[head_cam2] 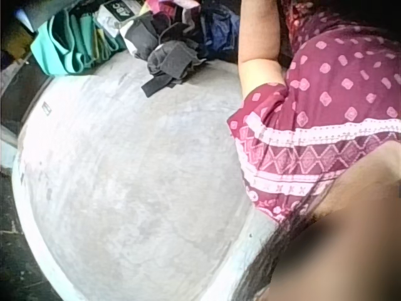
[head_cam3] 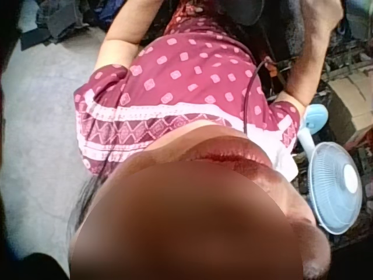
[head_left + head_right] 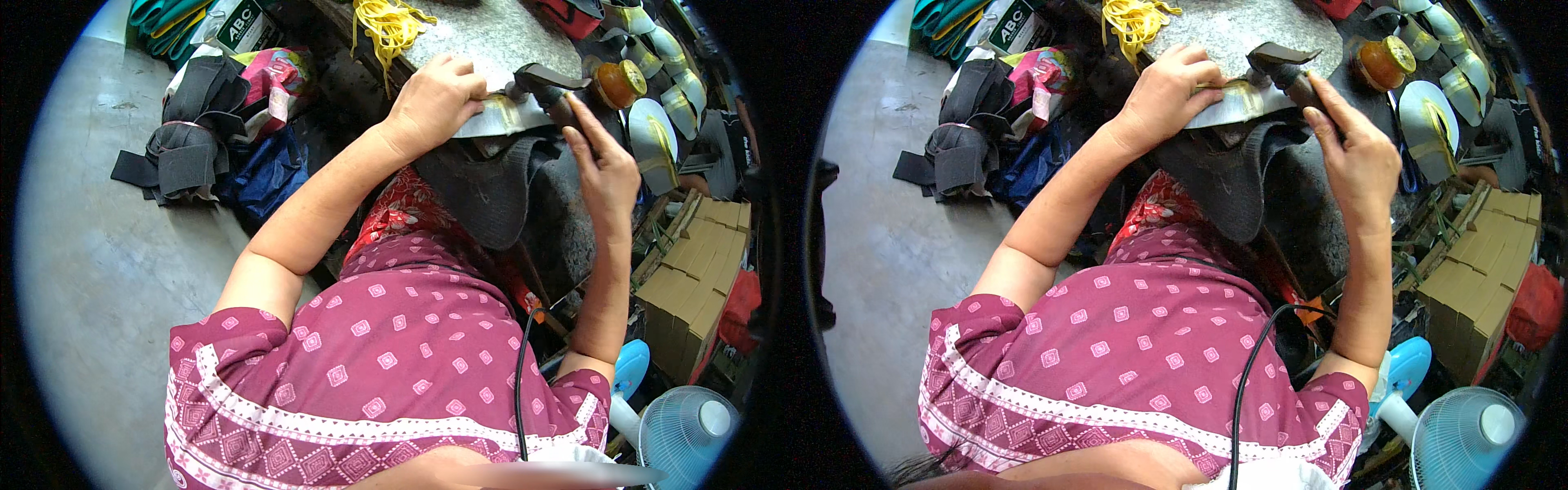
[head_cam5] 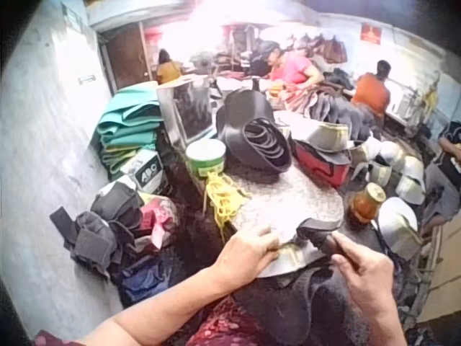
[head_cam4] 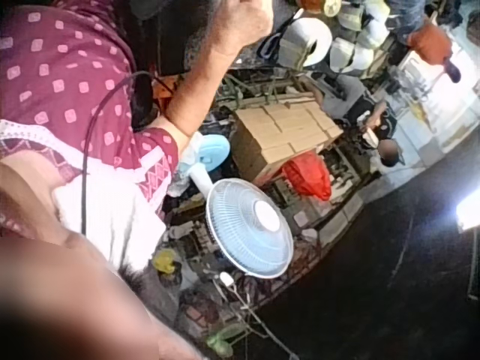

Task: The person uses a hammer to attach a black rubber strip to a shoe sole, then flips the sole and continues hammering. They later use scissors to trim a white foam insole.

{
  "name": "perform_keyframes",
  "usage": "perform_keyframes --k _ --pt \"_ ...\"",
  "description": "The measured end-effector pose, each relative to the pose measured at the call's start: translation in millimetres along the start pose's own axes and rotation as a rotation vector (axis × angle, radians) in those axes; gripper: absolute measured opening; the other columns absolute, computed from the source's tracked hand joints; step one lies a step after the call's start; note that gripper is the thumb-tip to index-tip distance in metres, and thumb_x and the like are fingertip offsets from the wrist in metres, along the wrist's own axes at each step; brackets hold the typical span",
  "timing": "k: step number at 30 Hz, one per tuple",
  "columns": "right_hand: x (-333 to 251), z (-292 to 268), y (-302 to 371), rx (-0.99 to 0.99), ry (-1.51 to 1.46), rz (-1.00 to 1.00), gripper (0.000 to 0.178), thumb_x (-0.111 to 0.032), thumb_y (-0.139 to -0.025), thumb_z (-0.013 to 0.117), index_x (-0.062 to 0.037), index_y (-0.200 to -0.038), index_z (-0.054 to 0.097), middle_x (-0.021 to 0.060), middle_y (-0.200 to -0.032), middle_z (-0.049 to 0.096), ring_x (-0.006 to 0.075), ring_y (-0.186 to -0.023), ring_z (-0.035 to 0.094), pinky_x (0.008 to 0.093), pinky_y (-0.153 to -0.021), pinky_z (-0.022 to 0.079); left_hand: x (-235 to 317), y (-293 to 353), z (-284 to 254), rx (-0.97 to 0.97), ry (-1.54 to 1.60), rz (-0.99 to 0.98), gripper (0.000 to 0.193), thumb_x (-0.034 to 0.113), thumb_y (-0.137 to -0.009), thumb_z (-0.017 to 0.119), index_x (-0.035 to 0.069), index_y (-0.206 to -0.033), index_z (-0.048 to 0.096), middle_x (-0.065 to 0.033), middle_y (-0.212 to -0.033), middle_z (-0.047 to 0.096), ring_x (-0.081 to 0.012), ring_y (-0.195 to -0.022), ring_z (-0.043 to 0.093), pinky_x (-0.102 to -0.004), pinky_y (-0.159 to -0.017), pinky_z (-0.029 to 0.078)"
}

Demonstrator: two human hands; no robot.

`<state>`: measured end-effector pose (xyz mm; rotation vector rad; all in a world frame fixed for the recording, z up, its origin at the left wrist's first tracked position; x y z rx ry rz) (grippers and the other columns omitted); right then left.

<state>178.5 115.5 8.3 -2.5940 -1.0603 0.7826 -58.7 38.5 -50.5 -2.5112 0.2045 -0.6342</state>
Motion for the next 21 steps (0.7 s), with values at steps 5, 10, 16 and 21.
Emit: perform_keyframes --k 5,10,16,21 --pt "-16 -17 -11 0.289 -0.533 -0.038 0.041 -0.016 -0.094 0.07 -0.0135 -0.134 0.064 0.0086 -0.118 0.072 0.0157 -0.098 0.07 0.0323 -0.082 0.055 1 -1 0 0.003 -0.058 0.067 0.014 0.018 -0.078 0.075 0.012 -0.089 0.069 -0.007 -0.09 0.06 -0.0287 -0.093 0.06 -0.0401 -0.082 0.053" --pt "-16 10 -4 -0.088 0.153 -0.034 0.04 -0.035 -0.094 0.066 -0.0294 -0.134 0.064 0.0055 -0.104 0.072 0.0264 -0.08 0.07 0.0349 -0.07 0.055 1 -2 2 0.004 -0.035 0.039 0.014 0.015 -0.076 0.074 0.01 -0.088 0.068 -0.0089 -0.088 0.062 -0.0312 -0.09 0.061 -0.0415 -0.081 0.053" --pt "-2 -11 2 0.21 -0.185 -0.106 0.039 -0.015 -0.092 0.071 -0.0151 -0.131 0.067 0.0088 -0.115 0.073 0.0179 -0.096 0.072 0.0315 -0.084 0.055 8 -15 27 0.092 0.039 -0.08 0.013 0.013 -0.079 0.074 0.007 -0.086 0.064 -0.0113 -0.085 0.063 -0.0335 -0.085 0.064 -0.0431 -0.078 0.052" --pt "2 18 7 -0.001 0.209 -0.08 0.043 -0.026 -0.095 0.068 -0.0239 -0.137 0.061 0.0081 -0.101 0.074 0.0246 -0.081 0.073 0.0344 -0.069 0.057 11 -19 27 0.082 -0.026 -0.084 0.013 0.013 -0.081 0.073 0.006 -0.089 0.065 -0.0127 -0.087 0.064 -0.0337 -0.087 0.065 -0.0422 -0.079 0.053"
Point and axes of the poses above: each hand's wrist, its own y-axis away from the middle knuckle, its own z-axis out of the palm, x = y × z, the point moved 2 cm from there along -y, towards the middle knuckle
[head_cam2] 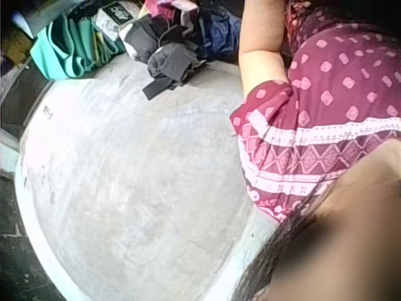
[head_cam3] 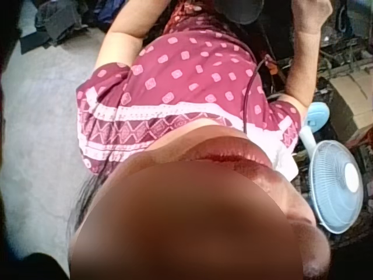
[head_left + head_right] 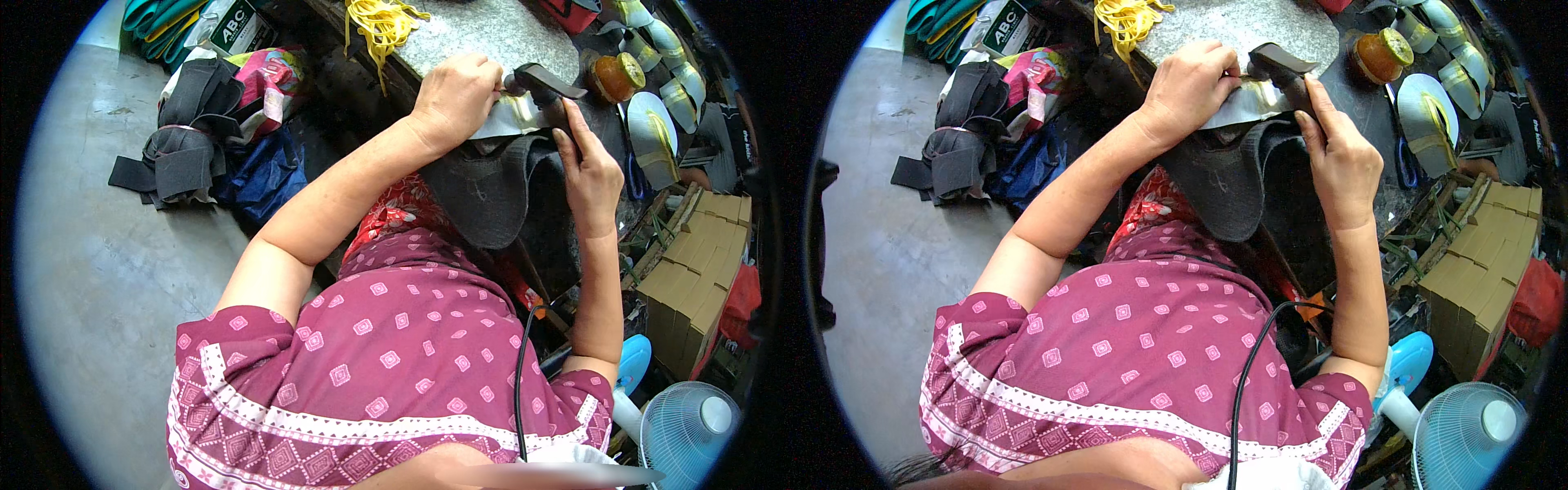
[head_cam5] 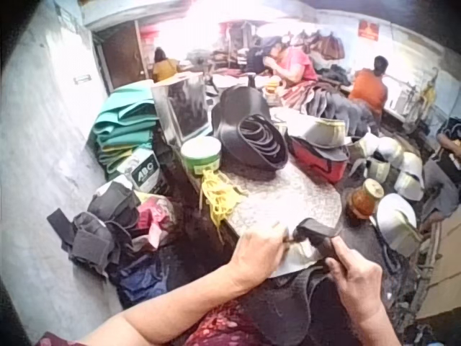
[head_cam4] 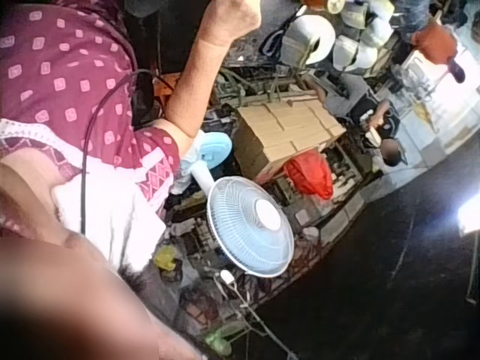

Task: The person uses a hammer to attach a black rubber strip to a shoe sole, then flips the sole and continues hammering. They later use scissors to trim a white foam insole.

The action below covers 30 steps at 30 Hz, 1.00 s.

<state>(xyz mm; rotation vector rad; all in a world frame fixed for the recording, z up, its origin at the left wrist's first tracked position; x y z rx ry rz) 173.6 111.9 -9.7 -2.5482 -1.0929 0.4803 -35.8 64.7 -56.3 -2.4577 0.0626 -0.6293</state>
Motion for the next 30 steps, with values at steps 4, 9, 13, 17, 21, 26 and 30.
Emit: perform_keyframes --k 4,9,13,17,21,26,30 --pt "10 3 4 0.029 0.101 -0.05 0.043 -0.036 -0.095 0.065 -0.032 -0.138 0.06 0.0065 -0.094 0.073 0.0268 -0.074 0.071 0.0355 -0.061 0.055 -11 7 -22 -0.061 0.088 -0.108 0.02 0.019 -0.081 0.076 0.008 -0.097 0.069 -0.0119 -0.093 0.066 -0.0322 -0.088 0.066 -0.0411 -0.08 0.052" --pt "12 -12 -3 -0.003 -0.141 0.084 0.037 -0.036 -0.095 0.066 -0.0328 -0.132 0.065 0.0057 -0.11 0.074 0.0226 -0.089 0.074 0.0332 -0.076 0.057 -13 16 -32 -0.108 0.052 0.071 0.015 0.019 -0.081 0.075 0.01 -0.091 0.068 -0.0073 -0.091 0.063 -0.0297 -0.091 0.063 -0.0407 -0.08 0.052" --pt "4 -24 -11 0.208 -0.536 0.077 0.04 -0.02 -0.093 0.071 -0.0181 -0.133 0.066 0.01 -0.119 0.073 0.0162 -0.104 0.071 0.0319 -0.087 0.055 -13 16 -29 -0.092 0.04 0.138 0.013 0.017 -0.08 0.075 0.01 -0.087 0.067 -0.006 -0.09 0.062 -0.029 -0.092 0.06 -0.0404 -0.079 0.052" --pt "-6 -15 -10 0.116 -0.267 -0.023 0.037 -0.026 -0.095 0.068 -0.0217 -0.132 0.066 0.0075 -0.115 0.074 0.0199 -0.094 0.073 0.0323 -0.08 0.057 -14 15 -26 -0.089 0.052 0.147 0.013 0.016 -0.079 0.075 0.01 -0.086 0.066 -0.0057 -0.09 0.061 -0.0292 -0.091 0.059 -0.0401 -0.08 0.052" --pt "-3 -16 -9 -0.054 -0.062 0.017 0.036 -0.035 -0.095 0.067 -0.0302 -0.13 0.067 0.0048 -0.107 0.074 0.0251 -0.086 0.072 0.033 -0.071 0.056 -14 17 -25 -0.068 0.046 0.157 0.013 0.015 -0.079 0.075 0.009 -0.086 0.065 -0.0063 -0.09 0.061 -0.0291 -0.092 0.058 -0.0401 -0.08 0.052" --pt "-3 -26 -16 0.203 -0.587 0.027 0.039 -0.02 -0.095 0.069 -0.0175 -0.134 0.065 0.0095 -0.121 0.072 0.019 -0.102 0.072 0.0318 -0.087 0.056 -14 16 -24 -0.07 0.039 0.194 0.013 0.015 -0.079 0.074 0.009 -0.087 0.065 -0.0065 -0.09 0.06 -0.0296 -0.093 0.058 -0.0402 -0.083 0.051" --pt "-9 -8 -7 -0.221 -0.058 0.113 0.038 -0.03 -0.096 0.066 -0.0227 -0.133 0.065 0.0105 -0.117 0.072 0.0281 -0.096 0.073 0.0357 -0.079 0.057 -11 16 -26 -0.084 -0.043 0.225 0.016 0.019 -0.08 0.075 0.009 -0.088 0.065 -0.0059 -0.093 0.061 -0.0294 -0.094 0.058 -0.0399 -0.083 0.05"
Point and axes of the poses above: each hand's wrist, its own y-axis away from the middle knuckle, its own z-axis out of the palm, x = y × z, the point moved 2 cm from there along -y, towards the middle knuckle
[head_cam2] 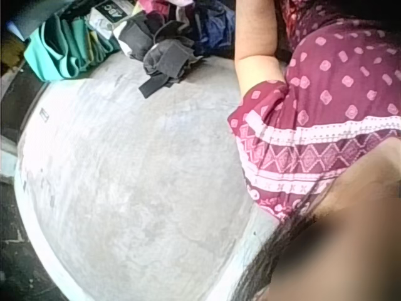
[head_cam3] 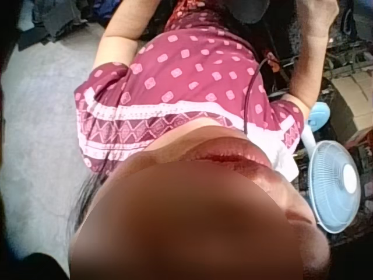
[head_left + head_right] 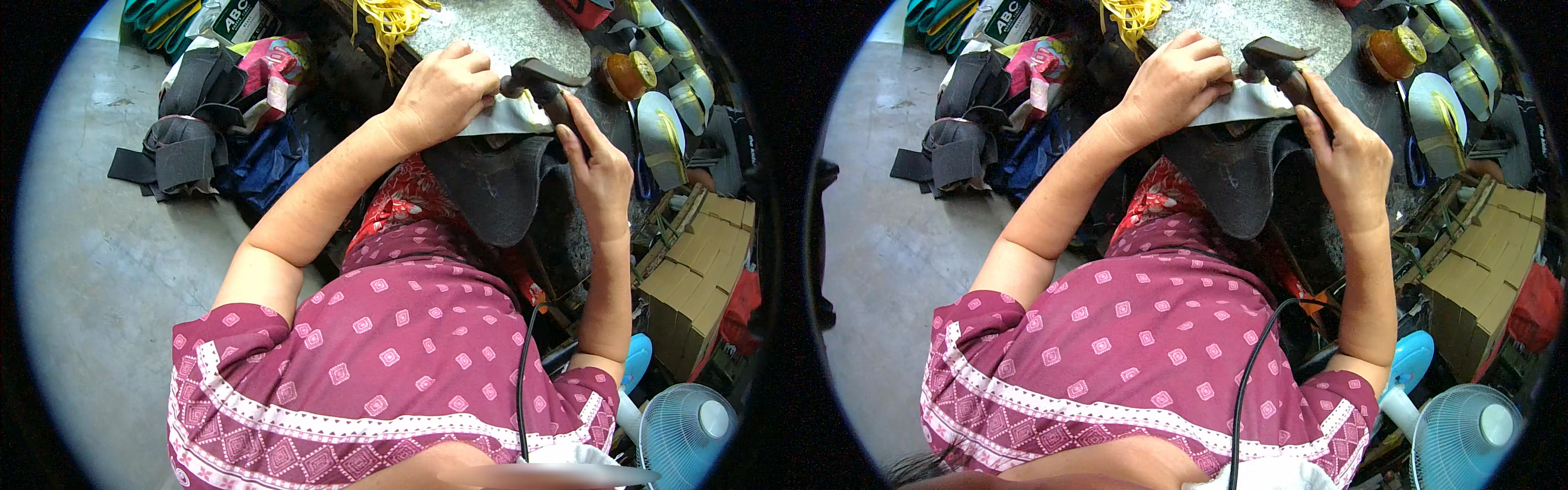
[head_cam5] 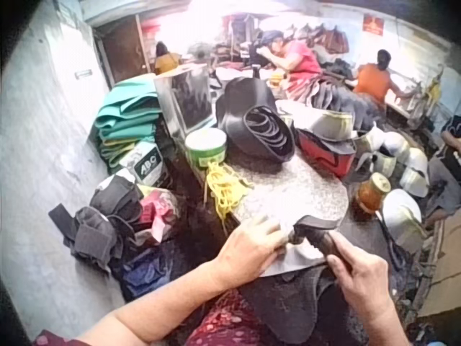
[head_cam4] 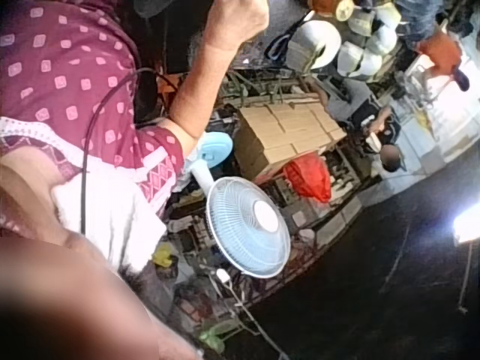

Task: The person uses a hammer to attach a black rubber strip to a shoe sole, then flips the sole and continues hammering. They later use scissors to trim a white foam insole.

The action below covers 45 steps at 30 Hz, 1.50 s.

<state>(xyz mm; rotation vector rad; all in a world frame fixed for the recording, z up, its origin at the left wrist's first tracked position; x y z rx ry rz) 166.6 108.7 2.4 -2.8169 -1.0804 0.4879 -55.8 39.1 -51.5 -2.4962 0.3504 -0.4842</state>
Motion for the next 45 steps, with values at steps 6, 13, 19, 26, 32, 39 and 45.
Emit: perform_keyframes --k 6,13,19,26,32,39,45 --pt "9 2 9 0.091 -0.056 -0.044 0.038 -0.037 -0.095 0.065 -0.0289 -0.132 0.065 0.0101 -0.107 0.073 0.0285 -0.09 0.072 0.0361 -0.075 0.056 3 10 -6 0.027 -0.041 -0.172 0.02 0.028 -0.075 0.079 0.015 -0.087 0.069 -0.0013 -0.093 0.064 -0.025 -0.094 0.06 -0.0381 -0.082 0.049" --pt "0 -24 0 0.303 -0.573 -0.034 0.038 -0.019 -0.096 0.069 -0.0129 -0.133 0.065 0.007 -0.119 0.073 0.0117 -0.099 0.069 0.0299 -0.082 0.056 6 9 -5 0.036 -0.185 0.028 0.015 0.028 -0.077 0.076 0.018 -0.085 0.069 0.0018 -0.09 0.063 -0.0218 -0.095 0.06 -0.0388 -0.08 0.047" --pt "-14 -2 6 0.073 -0.035 -0.088 0.036 -0.032 -0.095 0.066 -0.0265 -0.13 0.067 0.0083 -0.111 0.072 0.0282 -0.092 0.071 0.0317 -0.076 0.057 6 11 -6 0.036 -0.171 0.0 0.015 0.027 -0.077 0.075 0.018 -0.088 0.071 0.0015 -0.09 0.063 -0.0216 -0.095 0.059 -0.0392 -0.081 0.046" --pt "-5 -12 10 0.327 -0.571 -0.088 0.041 -0.017 -0.093 0.071 -0.0114 -0.132 0.065 0.0114 -0.117 0.073 0.0189 -0.103 0.072 0.0322 -0.087 0.056 9 8 -9 0.011 -0.171 -0.028 0.018 0.03 -0.078 0.076 0.017 -0.087 0.069 -0.0005 -0.09 0.063 -0.0239 -0.094 0.059 -0.0399 -0.081 0.046" --pt "2 6 11 0.084 -0.274 -0.06 0.042 -0.026 -0.095 0.069 -0.0204 -0.136 0.063 0.0024 -0.104 0.075 0.0164 -0.073 0.066 0.0288 -0.069 0.054 17 7 -13 -0.049 -0.245 -0.282 0.024 0.033 -0.081 0.076 0.012 -0.085 0.066 -0.0054 -0.089 0.063 -0.0276 -0.094 0.06 -0.0405 -0.079 0.047" --pt "13 -45 4 0.123 -0.964 0.112 0.044 -0.015 -0.093 0.07 0.001 -0.131 0.056 0.0088 -0.111 0.068 0.0052 -0.067 0.054 0.021 -0.06 0.046 49 -7 -42 -0.18 0.706 -0.454 0.022 0.024 -0.098 0.063 0.002 -0.098 0.059 -0.012 -0.08 0.063 -0.0163 -0.076 0.06 -0.0325 -0.072 0.05" --pt "-4 -43 29 -0.238 -1.277 0.232 0.044 -0.02 -0.09 0.072 -0.0001 -0.123 0.05 0.014 -0.105 0.066 0.0098 -0.056 0.056 0.0219 -0.046 0.043 84 -24 -62 -0.194 0.935 -0.361 0.027 0.025 -0.098 0.065 -0.001 -0.102 0.062 -0.0112 -0.083 0.065 -0.0153 -0.079 0.063 -0.0314 -0.074 0.051"
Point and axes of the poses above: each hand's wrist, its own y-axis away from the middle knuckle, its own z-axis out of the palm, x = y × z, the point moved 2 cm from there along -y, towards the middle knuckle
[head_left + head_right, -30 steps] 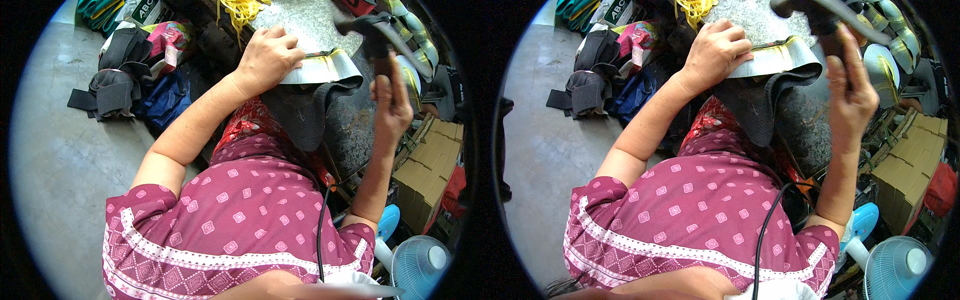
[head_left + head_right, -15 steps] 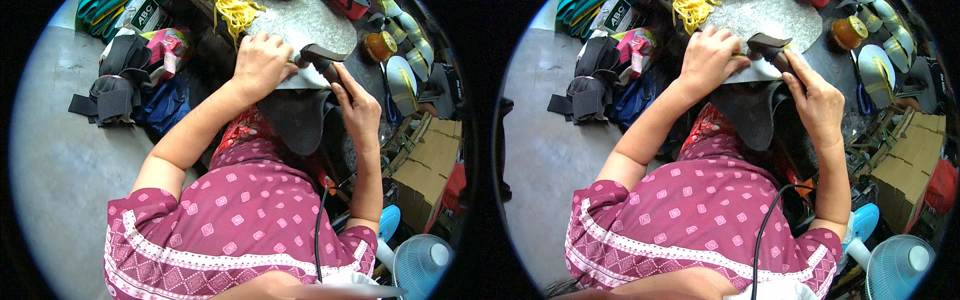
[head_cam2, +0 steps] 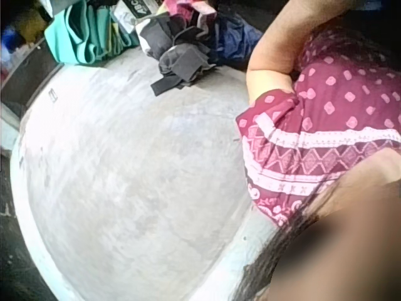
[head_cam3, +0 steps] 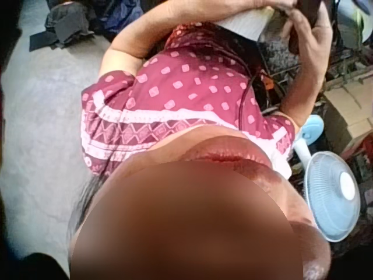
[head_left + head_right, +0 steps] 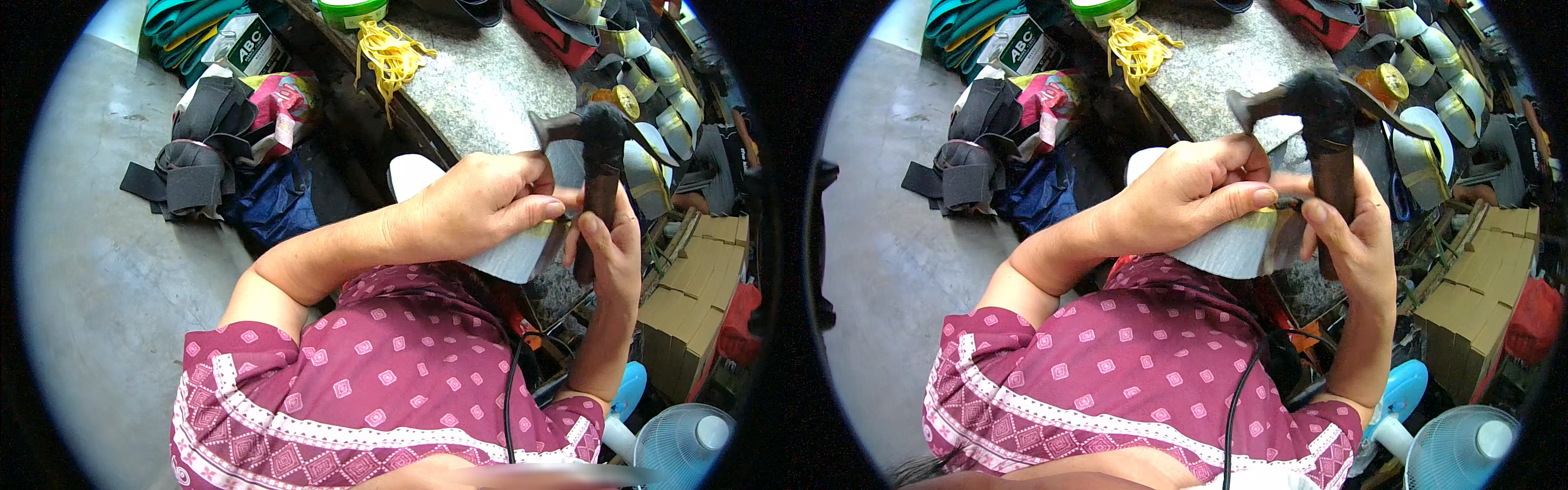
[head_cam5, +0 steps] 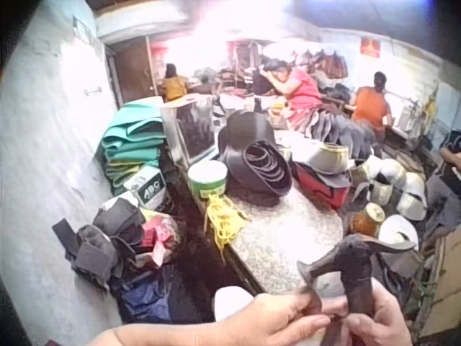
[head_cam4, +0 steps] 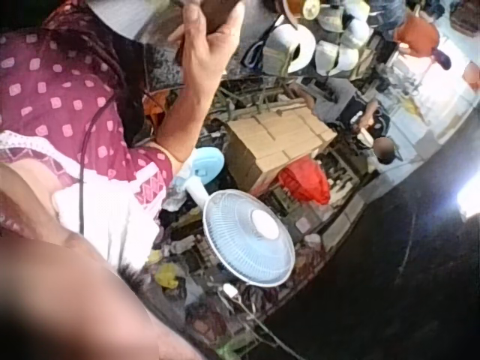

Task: The person uses a hammer to attach a black rubber strip to a shoe sole, then flips the sole and continues hammering. They later use scissors to trim a white foam insole.

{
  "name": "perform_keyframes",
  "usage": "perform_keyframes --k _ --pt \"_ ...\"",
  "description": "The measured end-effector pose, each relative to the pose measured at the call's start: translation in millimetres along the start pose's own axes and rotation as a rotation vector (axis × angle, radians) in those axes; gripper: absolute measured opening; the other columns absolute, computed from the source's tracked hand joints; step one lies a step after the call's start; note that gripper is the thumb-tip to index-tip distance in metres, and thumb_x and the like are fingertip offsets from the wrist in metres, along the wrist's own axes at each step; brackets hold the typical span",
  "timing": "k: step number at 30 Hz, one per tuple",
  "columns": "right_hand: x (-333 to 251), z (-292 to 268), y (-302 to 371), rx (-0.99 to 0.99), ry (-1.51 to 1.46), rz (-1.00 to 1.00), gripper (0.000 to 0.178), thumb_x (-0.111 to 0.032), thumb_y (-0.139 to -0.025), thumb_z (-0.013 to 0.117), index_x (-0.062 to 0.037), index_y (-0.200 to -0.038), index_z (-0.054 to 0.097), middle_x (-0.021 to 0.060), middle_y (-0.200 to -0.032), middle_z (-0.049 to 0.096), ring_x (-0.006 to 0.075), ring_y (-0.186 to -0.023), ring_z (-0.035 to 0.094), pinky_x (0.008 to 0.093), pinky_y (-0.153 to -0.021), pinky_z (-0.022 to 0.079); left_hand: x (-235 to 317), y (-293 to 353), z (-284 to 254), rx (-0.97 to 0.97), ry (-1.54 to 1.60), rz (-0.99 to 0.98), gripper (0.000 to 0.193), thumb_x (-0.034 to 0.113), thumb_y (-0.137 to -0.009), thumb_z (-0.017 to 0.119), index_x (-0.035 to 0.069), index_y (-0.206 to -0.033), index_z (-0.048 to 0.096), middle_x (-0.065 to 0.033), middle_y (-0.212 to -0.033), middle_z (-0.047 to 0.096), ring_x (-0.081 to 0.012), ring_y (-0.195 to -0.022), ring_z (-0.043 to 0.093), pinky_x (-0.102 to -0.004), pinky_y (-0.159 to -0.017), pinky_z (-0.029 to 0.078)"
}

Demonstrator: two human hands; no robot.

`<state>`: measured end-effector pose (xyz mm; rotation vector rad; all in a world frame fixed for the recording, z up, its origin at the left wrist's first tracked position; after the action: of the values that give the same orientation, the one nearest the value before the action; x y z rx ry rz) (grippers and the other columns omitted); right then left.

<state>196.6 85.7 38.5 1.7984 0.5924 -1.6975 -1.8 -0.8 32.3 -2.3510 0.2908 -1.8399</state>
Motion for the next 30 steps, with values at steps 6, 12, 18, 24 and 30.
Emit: perform_keyframes --k 6,12,18,24,30 --pt "-10 -23 9 0.026 0.269 0.105 0.057 -0.01 -0.07 0.085 -0.0042 -0.118 0.054 0.0015 -0.088 0.062 0.0074 -0.068 0.056 0.0214 -0.06 0.046 -19 4 -8 -0.282 -0.027 -0.067 0.029 0.026 -0.094 0.068 -0.001 -0.105 0.068 -0.0159 -0.089 0.07 -0.0235 -0.082 0.068 -0.0343 -0.076 0.053" --pt "-27 -13 -34 0.255 1.013 -0.274 0.046 -0.012 -0.073 0.082 -0.0106 -0.115 0.061 0.009 -0.103 0.068 0.0232 -0.09 0.068 0.0342 -0.077 0.052 -50 -31 -1 0.136 -0.344 0.107 0.014 0.015 -0.082 0.074 0.004 -0.088 0.071 -0.0146 -0.083 0.065 -0.0319 -0.081 0.067 -0.0395 -0.075 0.053" --pt "-14 -20 -69 0.376 1.001 -0.335 0.043 -0.029 -0.089 0.073 -0.0196 -0.13 0.062 0.0075 -0.109 0.073 0.0333 -0.091 0.07 0.04 -0.08 0.055 -86 -58 -23 0.259 -0.922 -0.076 0.02 0.027 -0.084 0.068 0.007 -0.086 0.068 -0.0153 -0.085 0.069 -0.0366 -0.084 0.069 -0.0478 -0.075 0.054" --pt "13 -14 -39 0.369 1.478 -0.45 0.043 -0.032 -0.098 0.06 -0.0328 -0.141 0.055 0.0086 -0.093 0.071 0.0303 -0.075 0.07 0.0403 -0.062 0.055 -97 -56 -25 0.239 -0.921 -0.111 0.016 0.018 -0.081 0.063 0.008 -0.089 0.072 -0.0176 -0.089 0.072 -0.0356 -0.085 0.071 -0.0476 -0.076 0.056" --pt "33 -23 -39 0.428 1.392 -0.158 0.042 -0.037 -0.098 0.06 -0.0347 -0.14 0.057 0.0112 -0.099 0.073 0.0334 -0.079 0.071 0.0434 -0.066 0.055 -101 -46 -27 0.24 -0.844 0.096 0.013 0.022 -0.082 0.07 0.012 -0.09 0.068 -0.0092 -0.088 0.067 -0.0322 -0.086 0.068 -0.0438 -0.074 0.054"
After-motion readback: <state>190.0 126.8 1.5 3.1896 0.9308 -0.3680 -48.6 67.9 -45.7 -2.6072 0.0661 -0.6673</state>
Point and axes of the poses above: each hand's wrist, its own y-axis away from the middle knuckle, its own z-axis out of the palm, x = y × z, the point moved 2 cm from there along -y, towards the middle knuckle
